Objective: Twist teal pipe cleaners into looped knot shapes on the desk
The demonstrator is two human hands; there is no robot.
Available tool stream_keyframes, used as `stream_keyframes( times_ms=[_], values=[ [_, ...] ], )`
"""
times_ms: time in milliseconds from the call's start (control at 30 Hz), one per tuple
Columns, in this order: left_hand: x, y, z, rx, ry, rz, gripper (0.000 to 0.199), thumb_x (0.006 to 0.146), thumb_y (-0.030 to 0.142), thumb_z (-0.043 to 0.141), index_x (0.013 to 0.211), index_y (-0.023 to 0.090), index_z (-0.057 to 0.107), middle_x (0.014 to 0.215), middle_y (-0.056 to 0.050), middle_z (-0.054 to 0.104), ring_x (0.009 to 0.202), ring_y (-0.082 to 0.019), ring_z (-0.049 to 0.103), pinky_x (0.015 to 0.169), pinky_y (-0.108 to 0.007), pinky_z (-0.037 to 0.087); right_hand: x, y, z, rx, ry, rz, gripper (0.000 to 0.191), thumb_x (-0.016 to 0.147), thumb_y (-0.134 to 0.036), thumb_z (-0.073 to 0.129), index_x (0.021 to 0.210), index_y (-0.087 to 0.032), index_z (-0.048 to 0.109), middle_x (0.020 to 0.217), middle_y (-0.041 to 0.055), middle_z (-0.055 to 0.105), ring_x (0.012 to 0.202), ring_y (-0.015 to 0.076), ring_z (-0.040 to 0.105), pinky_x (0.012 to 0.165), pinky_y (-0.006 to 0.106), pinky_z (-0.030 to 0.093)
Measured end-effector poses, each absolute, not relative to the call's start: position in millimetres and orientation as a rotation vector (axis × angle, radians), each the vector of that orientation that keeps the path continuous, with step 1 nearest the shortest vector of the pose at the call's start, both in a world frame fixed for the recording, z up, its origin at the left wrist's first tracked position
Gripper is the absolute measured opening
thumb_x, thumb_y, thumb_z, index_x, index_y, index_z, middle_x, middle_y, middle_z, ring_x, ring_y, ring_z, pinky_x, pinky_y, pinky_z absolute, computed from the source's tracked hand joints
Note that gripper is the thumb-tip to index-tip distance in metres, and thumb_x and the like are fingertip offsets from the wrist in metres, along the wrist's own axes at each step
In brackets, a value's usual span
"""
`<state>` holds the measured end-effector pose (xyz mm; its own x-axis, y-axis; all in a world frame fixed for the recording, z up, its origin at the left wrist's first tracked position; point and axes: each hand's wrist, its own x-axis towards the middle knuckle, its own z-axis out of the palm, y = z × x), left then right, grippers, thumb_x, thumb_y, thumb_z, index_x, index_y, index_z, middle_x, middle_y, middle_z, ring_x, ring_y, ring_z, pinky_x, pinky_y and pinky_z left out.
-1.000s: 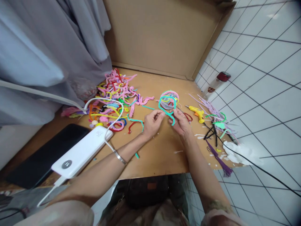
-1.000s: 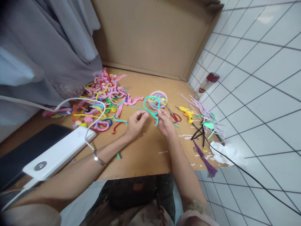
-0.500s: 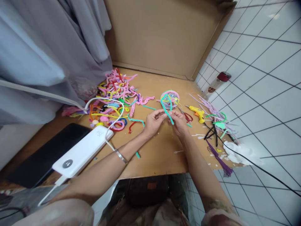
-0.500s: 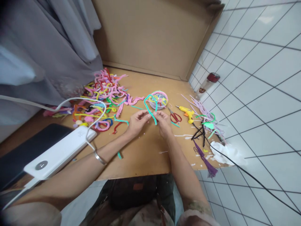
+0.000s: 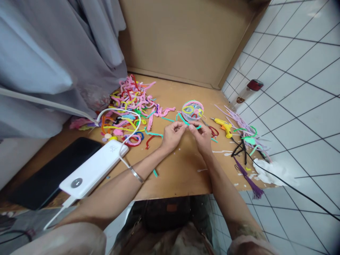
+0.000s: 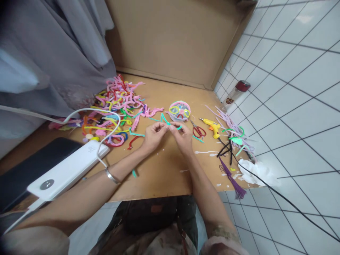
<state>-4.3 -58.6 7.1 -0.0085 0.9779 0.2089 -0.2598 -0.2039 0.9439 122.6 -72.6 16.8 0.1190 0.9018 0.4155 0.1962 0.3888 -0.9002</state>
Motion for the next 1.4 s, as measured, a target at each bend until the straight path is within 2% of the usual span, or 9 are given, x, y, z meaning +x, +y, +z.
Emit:
stream_keyframes(
  times_ms=[133,233,333,633,733,900,1133,1267,1400],
  values=[
    [-4,-59,5,1.213,0.865,1.388,0.026,0.077,0.03,0.075,0.062,0.015,0.061,0.057,0.004,0.051,0.057,-0.009,0.04,0.058,-0.022,0.033,129,-68,12,-1.169,-1.405,0.6,0.011,0.079,-0.033,0.069,0.076,-0.023,0.069,0.077,0.0019,0.068,0.074,0.0187,0.059,0.072,0.032,0.047],
    [-3,-57,2,1.167,0.813,1.277,0.035,0.078,0.036,0.074,0.057,0.016,0.056,0.05,0.004,0.046,0.051,-0.008,0.037,0.053,-0.022,0.029,136,-66,11,-1.226,-1.5,0.292,0.011,0.085,-0.029,0.061,0.077,-0.024,0.068,0.08,0.0039,0.068,0.079,0.0211,0.06,0.077,0.035,0.048],
    [-3,-54,1,1.04,0.715,1.145,0.034,0.076,0.037,0.075,0.059,0.016,0.055,0.05,0.003,0.046,0.047,-0.007,0.037,0.049,-0.022,0.027,143,-64,11,-1.268,-1.529,0.072,0.014,0.088,-0.027,0.056,0.078,-0.025,0.066,0.081,0.0053,0.067,0.082,0.023,0.061,0.079,0.037,0.048],
    [-6,-50,4,0.897,0.673,1.237,0.029,0.077,0.036,0.076,0.069,0.017,0.055,0.056,0.005,0.05,0.049,-0.006,0.043,0.046,-0.017,0.03,140,-67,15,-1.219,-1.586,0.191,0.012,0.088,-0.028,0.057,0.082,-0.025,0.067,0.086,0.0053,0.067,0.086,0.0233,0.061,0.081,0.037,0.048],
    [-6,-49,2,0.944,0.677,1.258,0.029,0.078,0.038,0.075,0.072,0.017,0.058,0.061,0.003,0.057,0.049,-0.006,0.047,0.046,-0.018,0.033,138,-68,15,-1.208,-1.602,0.22,0.011,0.087,-0.026,0.057,0.081,-0.024,0.067,0.085,0.005,0.067,0.085,0.0226,0.061,0.081,0.037,0.048],
    [-5,-49,-3,1.007,0.65,1.263,0.035,0.071,0.045,0.079,0.068,0.016,0.06,0.061,0.002,0.058,0.049,-0.006,0.045,0.046,-0.02,0.032,137,-69,16,-1.173,-1.597,0.258,0.011,0.087,-0.025,0.058,0.08,-0.023,0.067,0.081,0.0042,0.067,0.079,0.0208,0.061,0.077,0.035,0.048],
    [-5,-50,-2,1.054,0.733,1.259,0.04,0.063,0.049,0.082,0.065,0.015,0.062,0.055,0.003,0.054,0.047,-0.006,0.041,0.047,-0.021,0.029,133,-69,13,-1.124,-1.683,0.143,0.011,0.087,-0.024,0.058,0.08,-0.021,0.066,0.079,0.0042,0.067,0.077,0.0205,0.062,0.073,0.034,0.049],
    [-6,-48,-2,1.007,0.725,1.271,0.038,0.062,0.045,0.081,0.062,0.015,0.059,0.053,0.003,0.053,0.045,-0.005,0.038,0.045,-0.021,0.026,135,-68,11,-1.144,-1.764,0.062,0.013,0.09,-0.023,0.056,0.083,-0.021,0.066,0.081,0.0049,0.067,0.077,0.0206,0.062,0.072,0.034,0.048],
    [-8,-48,0,0.921,0.639,1.161,0.033,0.061,0.037,0.081,0.062,0.014,0.058,0.053,0.004,0.049,0.044,-0.004,0.036,0.044,-0.02,0.023,136,-68,10,-1.155,-1.846,-0.194,0.021,0.095,-0.023,0.049,0.08,-0.021,0.064,0.077,0.0054,0.064,0.078,0.0214,0.059,0.074,0.035,0.044]
  ],
)
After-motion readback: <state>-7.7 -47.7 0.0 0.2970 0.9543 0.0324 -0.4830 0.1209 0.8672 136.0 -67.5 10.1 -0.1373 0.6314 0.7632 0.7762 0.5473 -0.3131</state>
